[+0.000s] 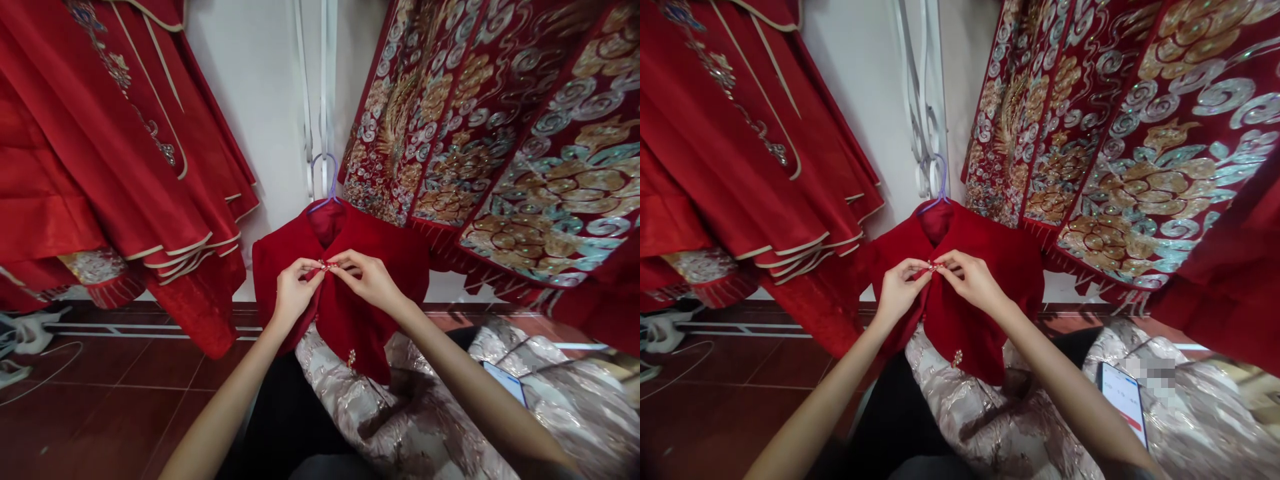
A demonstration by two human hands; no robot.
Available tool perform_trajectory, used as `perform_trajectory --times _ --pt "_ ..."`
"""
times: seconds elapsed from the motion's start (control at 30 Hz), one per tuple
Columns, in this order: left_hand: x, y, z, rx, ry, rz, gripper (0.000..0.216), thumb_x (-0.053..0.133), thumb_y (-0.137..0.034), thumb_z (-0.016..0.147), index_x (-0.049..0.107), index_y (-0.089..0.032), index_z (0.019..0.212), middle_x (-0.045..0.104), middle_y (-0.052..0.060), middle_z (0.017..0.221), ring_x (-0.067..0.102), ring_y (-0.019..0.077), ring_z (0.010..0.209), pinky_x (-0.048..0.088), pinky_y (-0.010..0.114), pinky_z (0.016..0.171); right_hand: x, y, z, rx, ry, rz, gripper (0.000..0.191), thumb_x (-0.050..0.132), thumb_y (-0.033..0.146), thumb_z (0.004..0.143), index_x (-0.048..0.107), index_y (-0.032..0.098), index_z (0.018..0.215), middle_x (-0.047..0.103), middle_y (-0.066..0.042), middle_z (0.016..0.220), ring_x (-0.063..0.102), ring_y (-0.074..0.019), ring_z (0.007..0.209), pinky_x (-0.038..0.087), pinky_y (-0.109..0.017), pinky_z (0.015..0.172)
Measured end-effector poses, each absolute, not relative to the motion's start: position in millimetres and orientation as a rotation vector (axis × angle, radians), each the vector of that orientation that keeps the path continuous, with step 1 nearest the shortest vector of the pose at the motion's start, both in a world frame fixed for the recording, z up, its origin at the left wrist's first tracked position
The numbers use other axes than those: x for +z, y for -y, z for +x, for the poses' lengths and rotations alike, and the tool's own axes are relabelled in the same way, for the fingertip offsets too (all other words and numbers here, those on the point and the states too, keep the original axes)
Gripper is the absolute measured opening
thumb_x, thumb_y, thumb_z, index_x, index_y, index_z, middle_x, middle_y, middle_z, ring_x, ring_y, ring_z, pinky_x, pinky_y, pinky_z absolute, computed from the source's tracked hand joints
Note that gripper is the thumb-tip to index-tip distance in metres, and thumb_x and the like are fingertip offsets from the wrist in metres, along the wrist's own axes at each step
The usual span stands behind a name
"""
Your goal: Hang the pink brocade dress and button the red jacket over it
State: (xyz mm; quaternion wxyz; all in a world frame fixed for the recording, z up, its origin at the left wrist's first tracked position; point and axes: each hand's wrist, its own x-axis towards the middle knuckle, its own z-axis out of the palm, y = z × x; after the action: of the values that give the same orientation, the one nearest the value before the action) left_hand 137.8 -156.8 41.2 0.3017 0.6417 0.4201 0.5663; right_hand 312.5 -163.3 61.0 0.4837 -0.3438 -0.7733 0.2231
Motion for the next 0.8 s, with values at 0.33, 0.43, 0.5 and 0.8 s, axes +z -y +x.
perform_trajectory --times 0.33,0.43,0.5,0.8 --pt "52.3 162.1 132.1 1.398 -1.173 1.915 0.017 0.066 -0.032 0.076 0.068 -0.022 0.089 0.072 0.005 0.095 0.067 0.02 0.084 0.054 0.03 0.07 55.8 159.1 307.9 0.484 1.805 -0.877 0.017 0.058 0.031 0.087 0.067 0.025 0.1 0.071 -0.003 0.097 0.069 -0.0183 0.084 0.061 -0.033 0.072" --pt "52.8 162.0 133.3 1.408 -1.212 1.979 0.014 0.066 -0.031 0.077 0.069 -0.022 0.088 0.073 0.004 0.092 0.067 0.0197 0.082 0.053 0.031 0.074 55.5 157.8 308.9 0.549 1.779 -0.879 0.017 0.06 0.033 0.085 0.067 0.024 0.099 0.071 -0.003 0.096 0.069 -0.0184 0.084 0.061 -0.033 0.072" --pt "54.4 162.0 134.4 1.387 -1.257 2.063 0.012 0.064 -0.029 0.078 0.069 -0.024 0.088 0.073 0.003 0.091 0.067 0.0195 0.08 0.051 0.032 0.074 56.1 156.7 309.9 0.599 1.763 -0.884 0.018 0.062 0.035 0.083 0.066 0.024 0.096 0.072 -0.003 0.094 0.07 -0.0189 0.083 0.061 -0.033 0.072" --pt "73.2 160.8 139.7 1.187 -1.302 2.505 0.01 0.057 -0.022 0.081 0.067 -0.023 0.083 0.069 0.003 0.085 0.063 0.0174 0.07 0.045 0.028 0.067 67.3 148.6 315.9 0.673 1.852 -0.831 0.01 0.062 0.028 0.08 0.058 0.021 0.087 0.066 -0.002 0.089 0.067 -0.0161 0.082 0.059 -0.03 0.075"
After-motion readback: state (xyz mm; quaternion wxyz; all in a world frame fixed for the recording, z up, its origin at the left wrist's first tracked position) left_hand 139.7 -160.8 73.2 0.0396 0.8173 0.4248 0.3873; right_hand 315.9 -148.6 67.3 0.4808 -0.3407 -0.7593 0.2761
